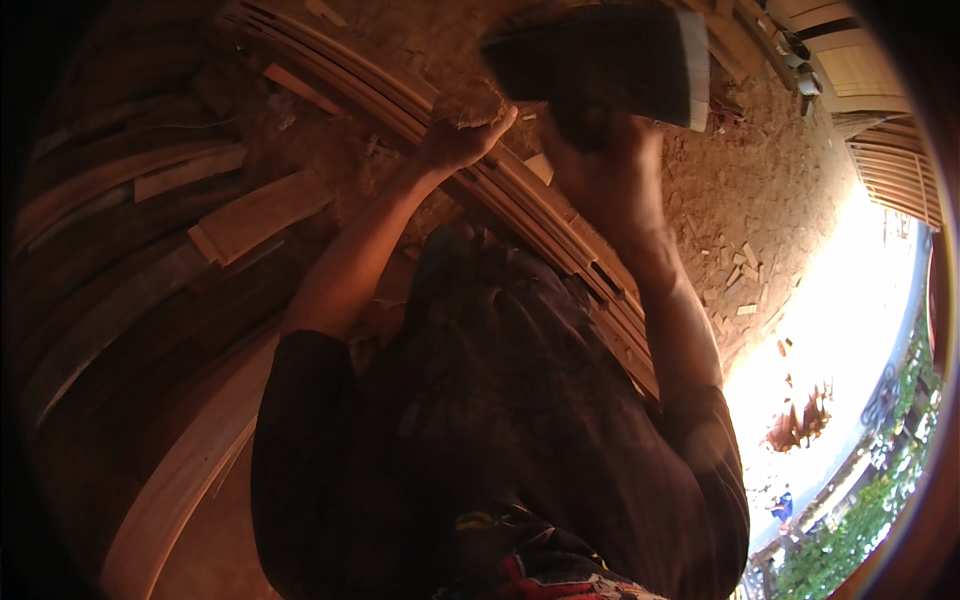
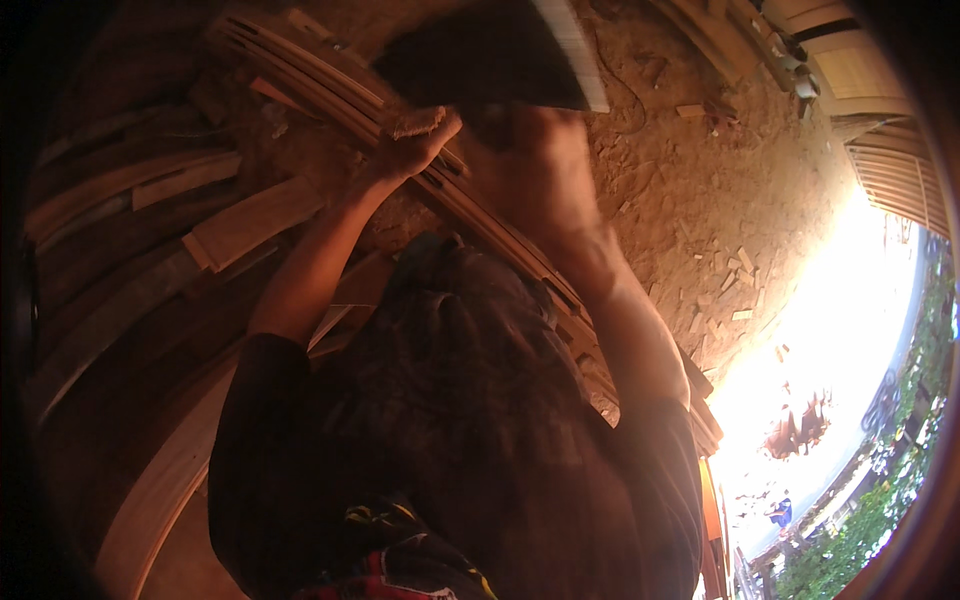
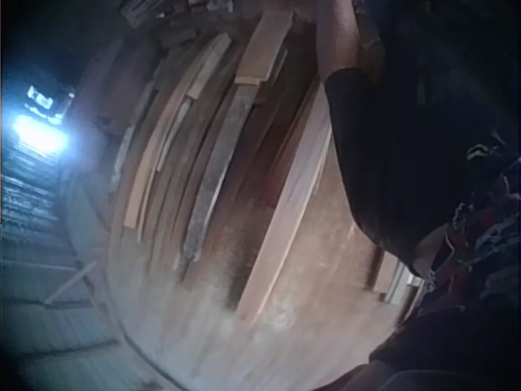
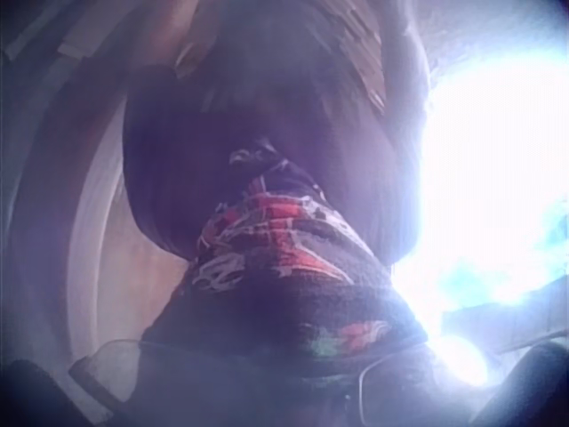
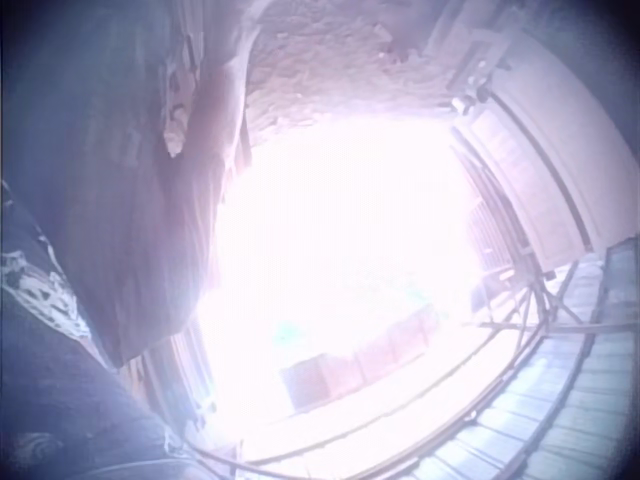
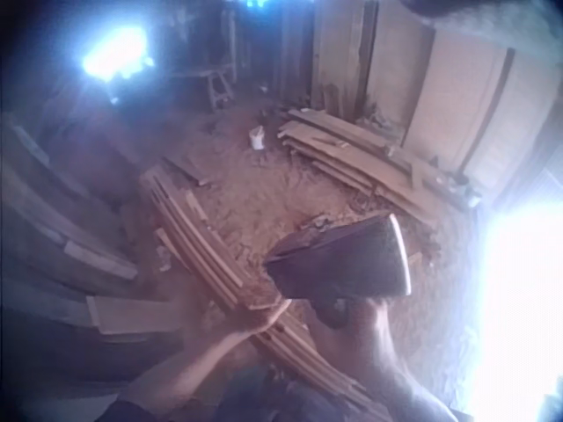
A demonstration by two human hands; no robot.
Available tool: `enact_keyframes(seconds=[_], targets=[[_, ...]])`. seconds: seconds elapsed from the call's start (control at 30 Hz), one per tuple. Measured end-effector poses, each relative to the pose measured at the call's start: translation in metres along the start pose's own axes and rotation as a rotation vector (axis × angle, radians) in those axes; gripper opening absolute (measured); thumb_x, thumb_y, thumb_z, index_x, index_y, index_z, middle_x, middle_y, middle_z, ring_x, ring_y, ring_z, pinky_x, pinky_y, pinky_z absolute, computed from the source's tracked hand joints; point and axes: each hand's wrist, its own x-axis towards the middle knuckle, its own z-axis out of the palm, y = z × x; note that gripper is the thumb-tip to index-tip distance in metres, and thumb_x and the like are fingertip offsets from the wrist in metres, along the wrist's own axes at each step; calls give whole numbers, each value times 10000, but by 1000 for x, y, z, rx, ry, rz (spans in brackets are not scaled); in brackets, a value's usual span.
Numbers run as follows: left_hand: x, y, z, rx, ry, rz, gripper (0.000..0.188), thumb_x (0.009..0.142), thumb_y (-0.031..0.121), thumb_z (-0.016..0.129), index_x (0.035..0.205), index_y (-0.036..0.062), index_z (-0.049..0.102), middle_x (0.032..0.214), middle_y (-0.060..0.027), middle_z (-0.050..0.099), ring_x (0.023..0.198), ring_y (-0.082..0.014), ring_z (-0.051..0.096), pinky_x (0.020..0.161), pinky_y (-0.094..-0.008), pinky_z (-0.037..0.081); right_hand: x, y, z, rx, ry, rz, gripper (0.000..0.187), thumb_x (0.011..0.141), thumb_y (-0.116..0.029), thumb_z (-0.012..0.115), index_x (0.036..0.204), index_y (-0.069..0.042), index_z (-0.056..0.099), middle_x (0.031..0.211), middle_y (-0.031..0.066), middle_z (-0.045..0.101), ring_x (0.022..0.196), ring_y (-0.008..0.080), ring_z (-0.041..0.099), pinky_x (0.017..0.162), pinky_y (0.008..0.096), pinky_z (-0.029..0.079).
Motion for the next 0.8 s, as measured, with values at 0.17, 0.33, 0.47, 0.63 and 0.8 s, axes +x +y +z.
enact_keyframes(seconds=[0.17, 0.33, 0.47, 0.63, 0.8], targets=[[-17, -76, 22, -177, 15, 6, 184, 936, 233, 721, 1000, 61, 714, 933, -73, 724, 959, -252, 701, 841, -393, 568, 5, 2, 23, -228, -220, -48, 130, 850, -91, 684, 921, 13, 715, 821, 210, 731, 738, 376, 735, 687, 472, 593], [-26, -80, 30, 10, 128, 139, 221, 935, 259, 708, 1053, 73, 693, 1013, -61, 721, 982, -240, 682, 832, -397, 546, 5, -23, 16, -81, -144, -66, 216, 905, -143, 618, 1091, -55, 684, 918, 225, 730, 839, 447, 708, 760, 520, 577], [-15, -61, 29, 57, 178, 281, 193, 942, 273, 704, 1007, 92, 691, 982, -38, 717, 928, -222, 677, 799, -394, 533, -3, -10, 37, -243, -197, -28, 207, 876, -82, 637, 1054, -19, 721, 867, 217, 734, 783, 386, 728, 706, 474, 582], [-21, -42, 8, -64, 17, -13, 208, 959, 285, 688, 958, 77, 693, 878, -47, 711, 818, -253, 671, 804, -425, 522, 8, -17, 22, -263, -209, -124, 111, 878, -46, 636, 955, 3, 700, 817, 198, 729, 702, 296, 730, 663, 421, 573], [-29, -43, 3, 218, -44, 196, 197, 971, 270, 676, 930, 78, 696, 855, -74, 695, 823, -277, 663, 815, -445, 522, 15, -53, 22, 55, 224, -219, 172, 899, -214, 678, 978, -65, 709, 775, 216, 691, 734, 412, 707, 652, 477, 577]])
